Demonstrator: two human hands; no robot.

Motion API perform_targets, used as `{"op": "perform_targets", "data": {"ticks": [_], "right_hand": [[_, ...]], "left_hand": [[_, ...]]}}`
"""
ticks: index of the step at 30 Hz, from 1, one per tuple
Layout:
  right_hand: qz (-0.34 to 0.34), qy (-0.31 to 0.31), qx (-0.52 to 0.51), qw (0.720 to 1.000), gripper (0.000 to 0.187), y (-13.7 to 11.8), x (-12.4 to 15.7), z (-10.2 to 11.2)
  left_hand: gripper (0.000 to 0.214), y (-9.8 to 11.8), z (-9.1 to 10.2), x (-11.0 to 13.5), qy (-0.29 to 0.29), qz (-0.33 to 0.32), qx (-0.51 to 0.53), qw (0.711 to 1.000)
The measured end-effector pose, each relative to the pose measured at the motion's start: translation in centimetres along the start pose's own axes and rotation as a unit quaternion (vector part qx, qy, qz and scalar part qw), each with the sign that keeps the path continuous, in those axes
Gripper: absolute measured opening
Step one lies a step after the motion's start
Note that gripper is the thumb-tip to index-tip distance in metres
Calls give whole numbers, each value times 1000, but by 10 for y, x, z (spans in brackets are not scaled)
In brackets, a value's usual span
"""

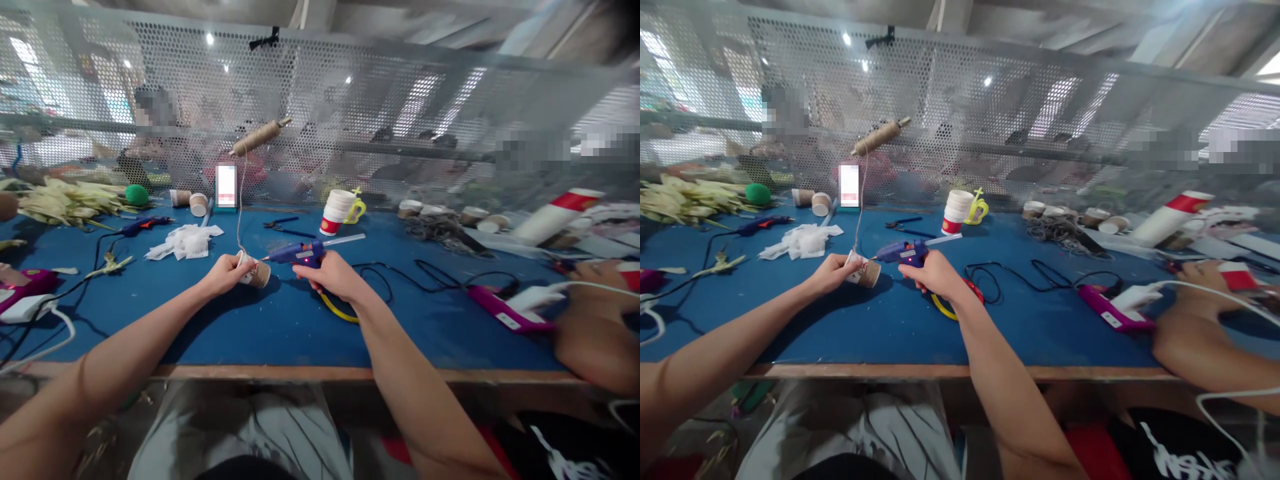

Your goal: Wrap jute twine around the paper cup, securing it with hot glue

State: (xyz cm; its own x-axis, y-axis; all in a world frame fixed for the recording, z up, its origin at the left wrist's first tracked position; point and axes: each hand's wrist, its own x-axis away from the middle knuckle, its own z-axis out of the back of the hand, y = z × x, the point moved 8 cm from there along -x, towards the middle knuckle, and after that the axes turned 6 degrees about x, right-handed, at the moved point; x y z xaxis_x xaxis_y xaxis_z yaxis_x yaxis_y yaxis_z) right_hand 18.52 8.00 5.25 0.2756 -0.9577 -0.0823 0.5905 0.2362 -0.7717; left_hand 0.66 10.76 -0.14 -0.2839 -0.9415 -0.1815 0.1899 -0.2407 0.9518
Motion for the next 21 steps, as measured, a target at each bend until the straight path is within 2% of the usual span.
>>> {"op": "perform_targets", "data": {"ticks": [7, 21], "right_hand": [[16, 26, 89, 996, 27, -6, 4, -2], [23, 31, 154, 987, 27, -15, 8, -3]], "left_hand": [[46, 1, 1, 0, 11, -5, -1, 1000], [49, -1, 1, -4, 15, 8, -16, 1000]]}}
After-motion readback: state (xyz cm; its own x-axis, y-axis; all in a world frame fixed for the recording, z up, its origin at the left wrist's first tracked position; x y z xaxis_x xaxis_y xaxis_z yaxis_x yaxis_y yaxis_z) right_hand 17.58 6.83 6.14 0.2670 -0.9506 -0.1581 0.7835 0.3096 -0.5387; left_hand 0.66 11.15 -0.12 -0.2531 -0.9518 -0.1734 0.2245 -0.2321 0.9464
